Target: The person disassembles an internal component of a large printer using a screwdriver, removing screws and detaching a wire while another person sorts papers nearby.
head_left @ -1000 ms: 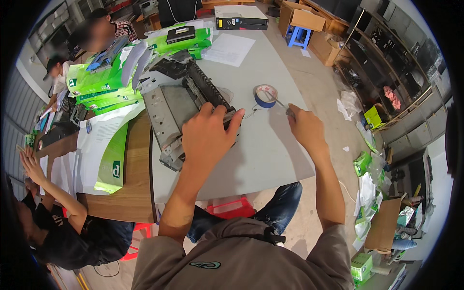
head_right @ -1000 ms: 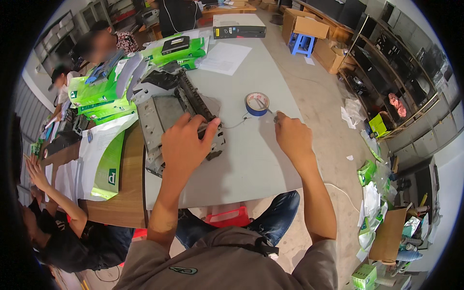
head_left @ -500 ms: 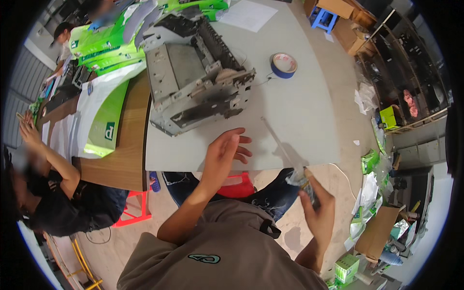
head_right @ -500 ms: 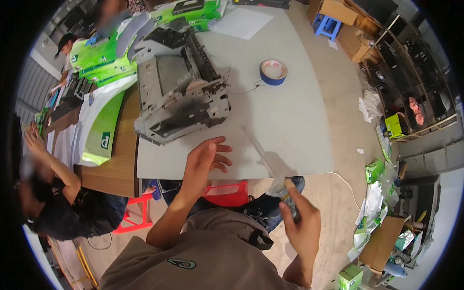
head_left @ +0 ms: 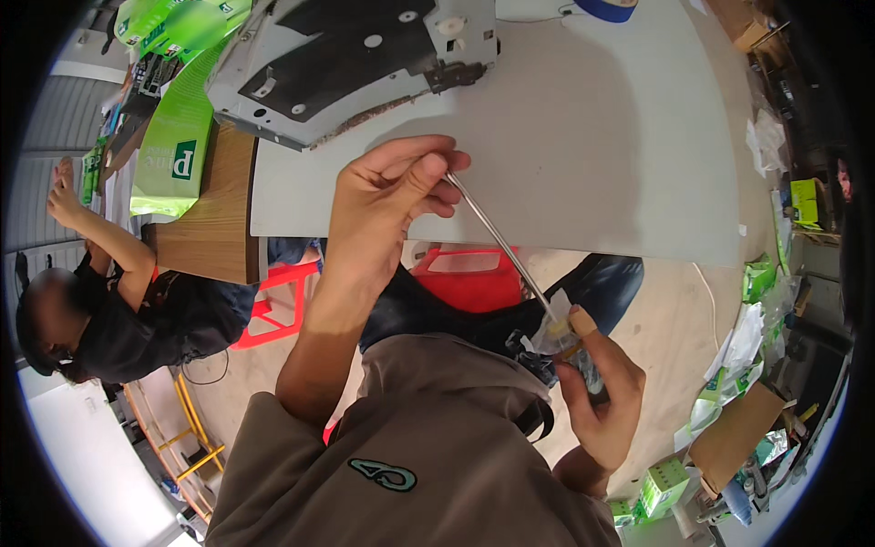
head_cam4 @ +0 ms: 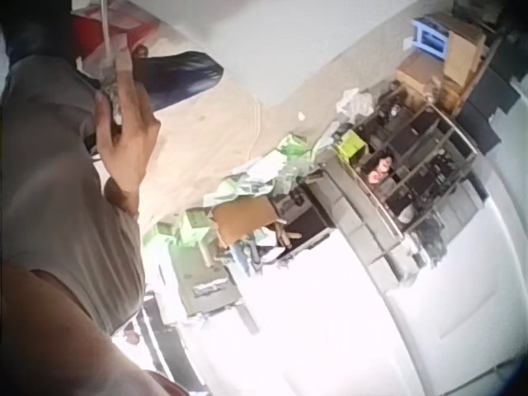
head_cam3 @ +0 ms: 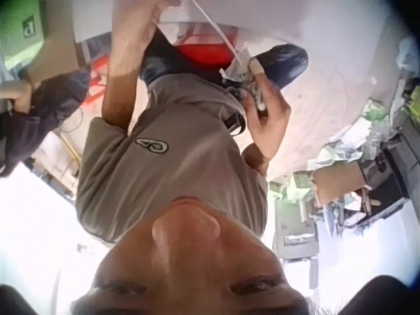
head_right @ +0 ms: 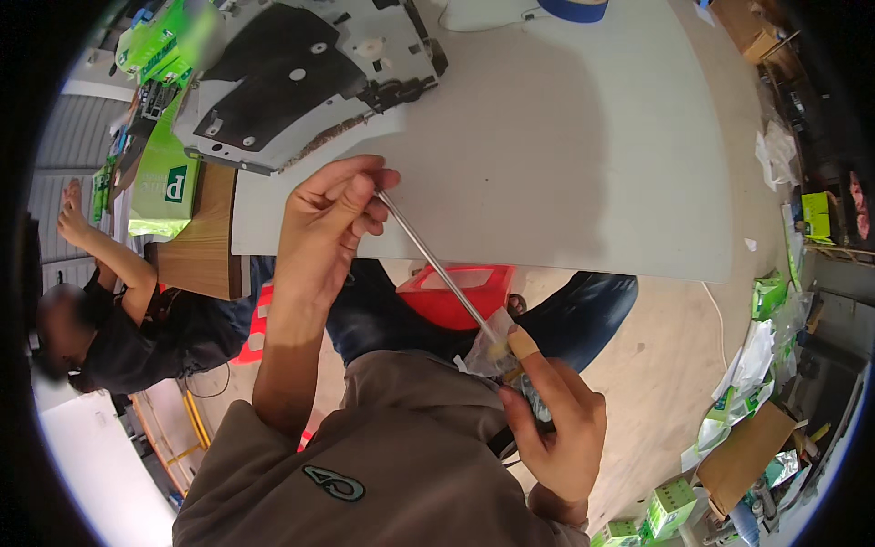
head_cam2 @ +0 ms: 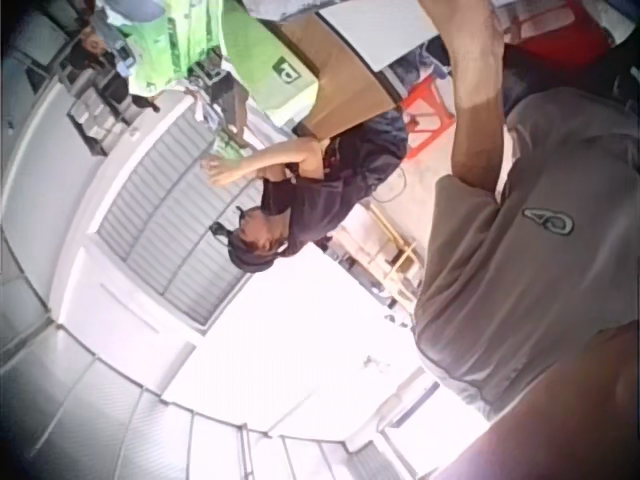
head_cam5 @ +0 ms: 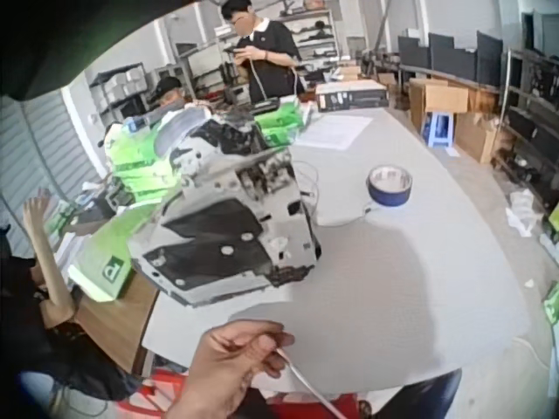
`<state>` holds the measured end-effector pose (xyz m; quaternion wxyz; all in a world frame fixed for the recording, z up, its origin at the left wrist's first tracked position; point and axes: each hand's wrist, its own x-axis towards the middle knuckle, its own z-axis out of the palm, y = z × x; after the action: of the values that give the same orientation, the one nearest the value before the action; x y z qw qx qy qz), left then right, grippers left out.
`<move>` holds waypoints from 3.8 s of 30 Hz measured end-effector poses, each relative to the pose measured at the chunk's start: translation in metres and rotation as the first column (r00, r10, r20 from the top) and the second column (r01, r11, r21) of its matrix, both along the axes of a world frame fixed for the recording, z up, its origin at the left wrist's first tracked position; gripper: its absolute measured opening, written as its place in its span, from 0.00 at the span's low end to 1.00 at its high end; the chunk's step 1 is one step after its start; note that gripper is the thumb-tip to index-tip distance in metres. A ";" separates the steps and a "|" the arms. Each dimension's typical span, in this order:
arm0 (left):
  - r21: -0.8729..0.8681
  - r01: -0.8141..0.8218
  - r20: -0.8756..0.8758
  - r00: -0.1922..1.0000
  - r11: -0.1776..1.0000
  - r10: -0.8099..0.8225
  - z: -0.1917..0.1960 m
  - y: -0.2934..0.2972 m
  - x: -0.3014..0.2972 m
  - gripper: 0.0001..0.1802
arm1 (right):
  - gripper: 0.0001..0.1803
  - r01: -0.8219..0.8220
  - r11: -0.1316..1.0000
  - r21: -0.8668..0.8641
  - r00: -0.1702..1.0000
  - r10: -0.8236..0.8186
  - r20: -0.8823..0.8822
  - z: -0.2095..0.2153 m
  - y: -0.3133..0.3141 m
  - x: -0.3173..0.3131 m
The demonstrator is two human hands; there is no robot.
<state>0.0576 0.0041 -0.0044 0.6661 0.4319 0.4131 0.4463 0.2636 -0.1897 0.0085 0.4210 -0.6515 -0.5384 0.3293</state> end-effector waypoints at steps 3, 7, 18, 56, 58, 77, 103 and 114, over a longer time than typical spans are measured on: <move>-0.018 0.006 0.030 1.000 1.000 -0.006 0.002 -0.007 -0.005 0.15 | 0.28 0.001 0.997 0.078 0.998 0.004 -0.063 -0.012 -0.007 0.001; -0.001 0.060 0.089 0.994 0.998 -0.060 0.005 -0.007 -0.015 0.14 | 0.26 -0.064 0.998 0.004 0.989 0.064 -0.134 -0.004 -0.008 0.004; 0.011 0.158 0.123 0.980 0.987 -0.159 -0.001 -0.009 -0.011 0.14 | 0.28 -0.064 0.995 0.072 0.955 0.082 -0.286 -0.021 -0.021 0.013; -0.266 0.075 0.233 0.972 0.961 -0.012 0.023 -0.012 0.078 0.17 | 0.27 0.040 0.999 -0.005 0.881 -0.038 -0.472 -0.041 -0.004 0.020; -0.263 0.092 0.248 0.968 0.961 -0.025 0.022 -0.007 0.079 0.16 | 0.27 0.035 0.999 -0.014 0.874 -0.037 -0.485 -0.041 0.000 0.023; -0.259 0.001 0.421 0.900 0.966 0.112 0.027 0.046 0.118 0.19 | 0.28 0.019 0.995 0.094 0.980 -0.037 0.197 0.015 0.092 0.116; -0.336 -0.133 0.750 0.562 0.932 0.350 0.030 0.070 0.151 0.13 | 0.27 -0.246 0.881 0.404 0.940 0.116 0.321 0.025 0.241 0.180; -0.361 -0.155 0.749 0.539 0.919 0.385 0.032 0.069 0.156 0.11 | 0.26 -0.266 0.879 0.396 0.945 0.156 0.289 0.019 0.246 0.186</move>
<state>0.2134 0.0727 0.0274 0.7509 0.0236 0.1801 0.6349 0.4495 0.0561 0.0274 0.4448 -0.5154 -0.7142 0.1626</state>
